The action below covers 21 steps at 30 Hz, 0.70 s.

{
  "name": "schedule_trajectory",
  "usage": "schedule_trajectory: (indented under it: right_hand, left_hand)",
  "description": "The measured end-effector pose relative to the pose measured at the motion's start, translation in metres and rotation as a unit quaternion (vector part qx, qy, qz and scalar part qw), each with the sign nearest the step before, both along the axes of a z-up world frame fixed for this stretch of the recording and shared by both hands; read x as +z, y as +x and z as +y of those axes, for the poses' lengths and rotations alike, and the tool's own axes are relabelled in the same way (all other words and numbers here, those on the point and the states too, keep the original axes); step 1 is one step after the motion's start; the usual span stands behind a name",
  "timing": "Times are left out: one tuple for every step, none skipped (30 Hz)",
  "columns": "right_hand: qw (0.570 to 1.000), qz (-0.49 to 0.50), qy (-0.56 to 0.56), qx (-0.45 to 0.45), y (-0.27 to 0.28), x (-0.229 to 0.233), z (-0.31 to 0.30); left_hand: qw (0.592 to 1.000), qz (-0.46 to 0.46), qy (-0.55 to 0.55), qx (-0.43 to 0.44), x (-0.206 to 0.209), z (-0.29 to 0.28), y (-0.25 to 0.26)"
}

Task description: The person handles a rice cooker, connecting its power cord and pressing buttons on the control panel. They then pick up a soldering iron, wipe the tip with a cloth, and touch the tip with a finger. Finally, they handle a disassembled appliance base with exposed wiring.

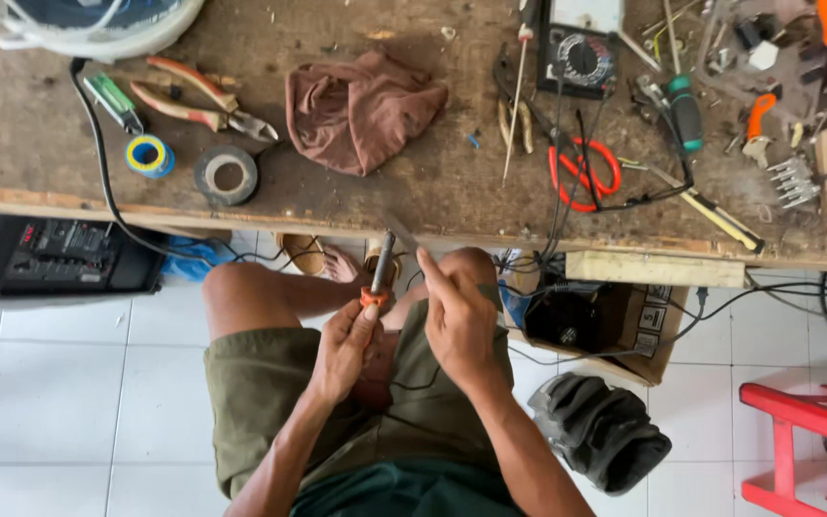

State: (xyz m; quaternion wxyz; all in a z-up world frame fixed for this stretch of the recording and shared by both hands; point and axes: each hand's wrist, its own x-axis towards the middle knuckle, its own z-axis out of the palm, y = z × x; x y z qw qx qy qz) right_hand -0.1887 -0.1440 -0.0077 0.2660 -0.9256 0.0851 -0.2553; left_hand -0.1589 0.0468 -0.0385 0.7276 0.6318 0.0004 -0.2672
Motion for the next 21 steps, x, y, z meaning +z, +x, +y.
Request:
schedule_trajectory:
  right_hand:
    - [1.0, -0.019, -0.018, 0.01, 0.013, 0.003, -0.002]
    - [0.999, -0.039, -0.036, 0.012, 0.024, 0.006, -0.004]
    - [0.999, -0.035, -0.034, 0.007, 0.024, 0.01, -0.004]
    - [0.998, -0.057, 0.0, -0.003, 0.032, 0.016, -0.007]
    - [0.996, -0.08, 0.034, -0.012, 0.04, 0.023, -0.008]
    - [0.996, -0.085, 0.03, -0.007, 0.038, 0.022, -0.01]
    - [0.995, -0.077, 0.055, 0.011, 0.036, 0.019, -0.01]
    - [0.994, -0.061, 0.083, 0.027, 0.026, 0.015, -0.008]
    - [0.994, -0.057, 0.083, 0.028, 0.024, 0.013, -0.007]
    - [0.997, -0.044, 0.06, 0.036, 0.024, 0.01, -0.004]
    - [0.998, -0.031, 0.037, 0.044, 0.024, 0.008, -0.003]
    - [0.998, -0.029, 0.04, 0.045, 0.018, 0.012, -0.001]
    - [0.997, -0.022, 0.054, 0.046, 0.012, 0.017, 0.001]
    - [0.997, -0.019, 0.063, 0.048, 0.008, 0.023, -0.001]
    - [0.997, -0.02, 0.061, 0.049, 0.005, 0.02, -0.002]
    - [0.998, -0.01, 0.049, 0.04, 0.001, 0.017, -0.003]
    - [0.999, 0.0, 0.038, 0.03, -0.003, 0.013, -0.005]
    - [0.999, 0.003, 0.04, 0.027, 0.008, 0.01, -0.005]
    - [0.999, -0.011, 0.033, 0.034, 0.019, 0.006, -0.006]
    - [0.998, -0.03, 0.026, 0.04, 0.033, 0.004, -0.006]
    - [0.998, -0.031, 0.028, 0.036, 0.024, 0.012, -0.004]
  left_hand:
    - [1.0, -0.001, -0.01, 0.005, 0.009, -0.003, 0.001]
    - [1.0, -0.004, -0.02, 0.002, 0.019, -0.007, 0.003]
    - [1.0, 0.0, -0.018, -0.004, 0.011, -0.004, -0.006]
    - [0.999, 0.012, -0.042, 0.01, 0.004, -0.003, -0.006]
    - [0.997, 0.025, -0.066, 0.023, -0.002, -0.002, -0.005]
    - [0.997, 0.02, -0.071, 0.027, 0.0, -0.004, -0.003]
    - [0.995, 0.037, -0.092, 0.031, 0.0, -0.006, -0.001]
    - [0.991, 0.063, -0.109, 0.033, 0.001, -0.004, -0.006]
    - [0.991, 0.066, -0.11, 0.035, -0.002, -0.004, -0.009]
    - [0.99, 0.074, -0.116, 0.035, -0.005, -0.003, -0.008]
    - [0.988, 0.081, -0.122, 0.036, -0.009, -0.003, -0.008]
    - [0.989, 0.083, -0.12, 0.037, -0.006, -0.001, -0.007]
    - [0.986, 0.099, -0.132, 0.035, -0.004, 0.001, -0.007]
    - [0.982, 0.111, -0.149, 0.032, -0.003, -0.002, -0.004]
    - [0.982, 0.11, -0.151, 0.033, -0.002, -0.001, -0.004]
    - [0.979, 0.124, -0.156, 0.035, -0.002, -0.001, -0.004]
    - [0.976, 0.137, -0.162, 0.036, -0.002, -0.002, -0.004]
    - [0.976, 0.141, -0.159, 0.035, 0.0, -0.003, -0.006]
    - [0.976, 0.136, -0.165, 0.034, 0.002, -0.004, -0.007]
    - [0.977, 0.127, -0.171, 0.032, 0.004, -0.005, -0.005]
    - [0.977, 0.127, -0.168, 0.028, 0.0, -0.001, -0.01]
